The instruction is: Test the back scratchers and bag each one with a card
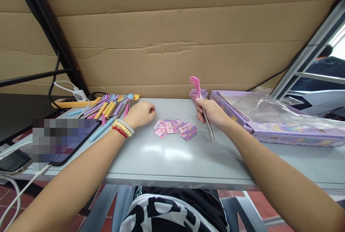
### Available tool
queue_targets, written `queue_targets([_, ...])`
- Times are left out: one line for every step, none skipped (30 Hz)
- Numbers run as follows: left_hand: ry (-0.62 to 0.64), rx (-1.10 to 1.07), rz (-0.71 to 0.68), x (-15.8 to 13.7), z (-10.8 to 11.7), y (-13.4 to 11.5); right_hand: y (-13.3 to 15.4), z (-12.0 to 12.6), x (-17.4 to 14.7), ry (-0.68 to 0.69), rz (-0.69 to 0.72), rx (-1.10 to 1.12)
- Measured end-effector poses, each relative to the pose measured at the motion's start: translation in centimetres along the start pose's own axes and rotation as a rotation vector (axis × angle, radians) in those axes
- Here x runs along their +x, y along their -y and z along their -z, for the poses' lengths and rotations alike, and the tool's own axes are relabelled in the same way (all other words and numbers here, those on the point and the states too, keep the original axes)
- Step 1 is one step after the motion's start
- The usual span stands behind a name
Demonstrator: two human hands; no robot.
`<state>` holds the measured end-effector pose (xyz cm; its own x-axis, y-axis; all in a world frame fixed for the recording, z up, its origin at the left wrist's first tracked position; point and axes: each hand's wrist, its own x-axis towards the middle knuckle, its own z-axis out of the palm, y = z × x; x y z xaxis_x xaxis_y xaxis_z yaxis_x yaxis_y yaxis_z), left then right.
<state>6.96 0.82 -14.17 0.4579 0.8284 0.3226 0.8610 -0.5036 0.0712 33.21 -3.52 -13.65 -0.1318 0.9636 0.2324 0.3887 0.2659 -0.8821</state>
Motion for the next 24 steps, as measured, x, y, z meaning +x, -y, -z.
queue_targets([0.003, 0.043, 0.075, 0.1, 0.3, 1.0, 0.0, 0.0, 0.0, -0.009, 0.002, -0.020])
queue_targets([0.012, 0.084, 0.147, 0.2, 0.7, 2.1, -0.1, 0.0, 0.0, -0.018, 0.013, -0.047])
queue_targets([0.027, 0.114, 0.224, 0.3, 1.1, 3.2, -0.1, 0.1, 0.0, -0.027, 0.025, -0.078])
queue_targets([0.046, 0.129, 0.293, 0.4, 1.4, 4.4, -0.1, 0.1, 0.1, -0.036, 0.034, -0.107])
queue_targets([0.051, 0.138, 0.350, 0.4, 1.8, 5.5, -0.1, 0.1, 0.1, -0.043, 0.035, -0.129])
queue_targets([0.053, 0.140, 0.393, 0.4, 2.1, 6.5, -0.1, 0.1, 0.1, -0.050, 0.029, -0.147])
queue_targets([0.057, 0.135, 0.435, 0.4, 2.3, 7.4, -0.1, 0.1, 0.1, -0.057, 0.020, -0.165])
queue_targets([0.079, 0.118, 0.464, 0.3, 2.4, 8.0, 0.0, 0.2, 0.0, -0.061, 0.012, -0.183])
queue_targets([0.116, 0.095, 0.494, 0.3, 2.4, 8.5, 0.0, 0.2, 0.0, -0.062, 0.006, -0.206])
queue_targets([0.162, 0.075, 0.520, 0.3, 2.3, 8.7, 0.0, 0.2, 0.0, -0.064, 0.003, -0.234])
queue_targets([0.209, 0.062, 0.543, 0.3, 2.2, 8.8, 0.0, 0.1, -0.1, -0.065, 0.006, -0.266])
queue_targets([0.247, 0.057, 0.566, 0.3, 2.1, 8.7, 0.0, 0.1, -0.1, -0.069, 0.015, -0.301])
queue_targets([0.271, 0.059, 0.586, 0.3, 2.0, 8.5, -0.1, 0.1, -0.1, -0.073, 0.024, -0.336])
queue_targets([0.281, 0.064, 0.602, 0.3, 1.9, 8.2, -0.2, 0.1, -0.1, -0.078, 0.034, -0.368])
queue_targets([0.280, 0.068, 0.615, 0.3, 1.8, 8.0, -0.3, 0.1, -0.1, -0.084, 0.046, -0.397])
queue_targets([0.278, 0.068, 0.621, 0.3, 1.8, 7.8, -0.4, 0.1, -0.1, -0.089, 0.059, -0.422])
queue_targets([0.280, 0.071, 0.622, 0.3, 1.7, 7.7, -0.5, 0.1, -0.1, -0.094, 0.076, -0.448])
queue_targets([0.286, 0.077, 0.617, 0.3, 1.7, 7.7, -0.5, 0.1, -0.1, -0.099, 0.095, -0.475])
queue_targets([0.295, 0.091, 0.610, 0.3, 1.7, 7.8, -0.5, 0.1, -0.1, -0.104, 0.114, -0.505])
queue_targets([0.306, 0.108, 0.603, 0.3, 1.7, 7.9, -0.4, 0.1, -0.1, -0.111, 0.130, -0.533])
queue_targets([0.316, 0.125, 0.599, 0.3, 1.6, 8.0, -0.3, 0.0, -0.2, -0.118, 0.144, -0.557])
queue_targets([0.321, 0.141, 0.599, 0.3, 1.5, 8.1, -0.2, 0.0, -0.2, -0.128, 0.158, -0.575])
queue_targets([0.318, 0.157, 0.605, 0.3, 1.5, 8.2, -0.1, -0.1, -0.3, -0.143, 0.174, -0.584])
queue_targets([0.305, 0.171, 0.610, 0.3, 1.5, 8.2, 0.1, -0.1, -0.3, -0.160, 0.193, -0.584])
